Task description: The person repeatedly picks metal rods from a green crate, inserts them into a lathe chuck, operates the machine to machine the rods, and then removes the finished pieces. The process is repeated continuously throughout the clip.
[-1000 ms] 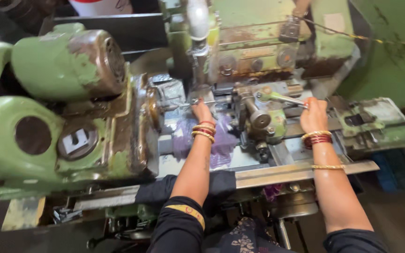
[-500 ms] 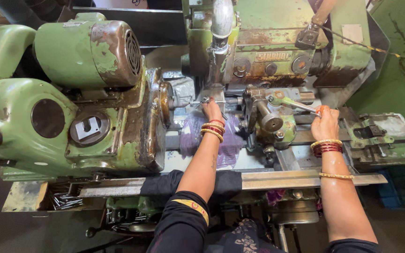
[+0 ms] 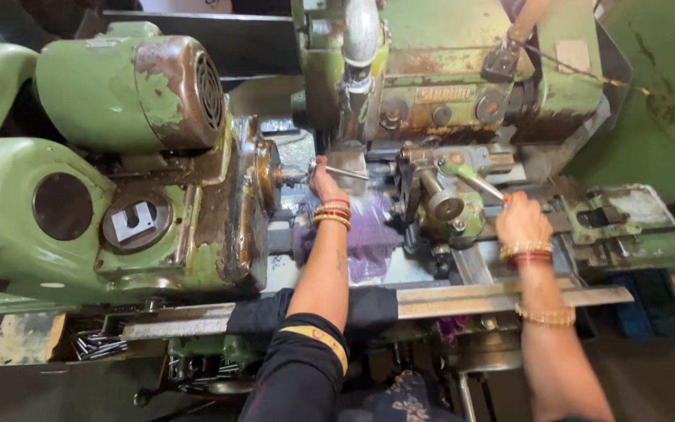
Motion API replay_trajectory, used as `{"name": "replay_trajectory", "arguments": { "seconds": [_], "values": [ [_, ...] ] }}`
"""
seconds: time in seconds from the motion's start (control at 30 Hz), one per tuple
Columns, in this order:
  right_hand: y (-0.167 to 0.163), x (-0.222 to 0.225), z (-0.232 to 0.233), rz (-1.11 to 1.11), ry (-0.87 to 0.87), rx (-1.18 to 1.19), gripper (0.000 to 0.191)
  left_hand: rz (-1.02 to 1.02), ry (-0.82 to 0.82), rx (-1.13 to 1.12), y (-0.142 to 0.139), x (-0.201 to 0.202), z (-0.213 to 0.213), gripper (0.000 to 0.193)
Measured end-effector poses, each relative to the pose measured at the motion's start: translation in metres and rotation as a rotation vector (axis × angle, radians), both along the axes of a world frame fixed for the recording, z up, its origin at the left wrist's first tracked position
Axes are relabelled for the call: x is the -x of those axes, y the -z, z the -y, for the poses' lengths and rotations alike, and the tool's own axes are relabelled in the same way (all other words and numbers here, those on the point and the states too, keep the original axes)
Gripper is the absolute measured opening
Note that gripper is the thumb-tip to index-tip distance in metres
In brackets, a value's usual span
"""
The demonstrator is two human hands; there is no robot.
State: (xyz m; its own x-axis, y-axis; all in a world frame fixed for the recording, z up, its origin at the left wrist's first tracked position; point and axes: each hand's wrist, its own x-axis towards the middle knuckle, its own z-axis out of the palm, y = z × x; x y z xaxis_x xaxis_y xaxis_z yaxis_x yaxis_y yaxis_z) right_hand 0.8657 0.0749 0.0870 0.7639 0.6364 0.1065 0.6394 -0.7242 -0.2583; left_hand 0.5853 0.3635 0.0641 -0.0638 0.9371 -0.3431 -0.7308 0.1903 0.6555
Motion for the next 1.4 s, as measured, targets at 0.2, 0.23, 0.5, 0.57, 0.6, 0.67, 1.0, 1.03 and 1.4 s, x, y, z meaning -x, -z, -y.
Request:
{"name": "replay_trajectory", "arguments": {
  "seconds": [0.2,0.23,0.5,0.57,0.6,0.67,1.0,1.03,1.4],
  "values": [
    [-0.006,-0.037,-0.002,0.055,-0.118,-0.07,0.028,-0.386,-0.013,0.111,0.016,-0.003,0.009,0.041],
    [-0.006,-0.048,-0.009,0.067,-0.174,-0.052,0.028,-0.395,0.012,0.177,0.018,-0.002,0.008,0.04],
    [0.005,-0.062,-0.012,0.034,-0.121,-0.035,0.029,-0.165,0.023,0.185,0.024,0.007,-0.006,0.028],
    [0.004,-0.062,-0.012,0.009,-0.109,-0.036,0.028,-0.197,0.022,0.17,0.023,0.007,-0.007,0.03],
    [0.002,-0.063,-0.013,0.0,-0.105,-0.035,0.028,-0.175,0.024,0.165,0.024,0.007,-0.008,0.029],
    [-0.002,-0.067,-0.016,-0.013,-0.11,-0.045,0.028,-0.133,0.027,0.155,0.024,0.007,-0.008,0.027],
    [-0.001,0.011,0.01,0.043,-0.024,-0.114,0.024,0.169,0.13,0.223,0.027,0.007,-0.014,0.027],
    [-0.002,0.016,0.013,0.03,0.025,-0.099,0.024,0.174,0.127,0.231,0.026,0.007,-0.014,0.022],
    [0.016,-0.084,0.081,-0.608,-0.26,-0.813,0.05,0.177,0.122,0.292,0.022,0.009,-0.012,0.019]
  ]
}}
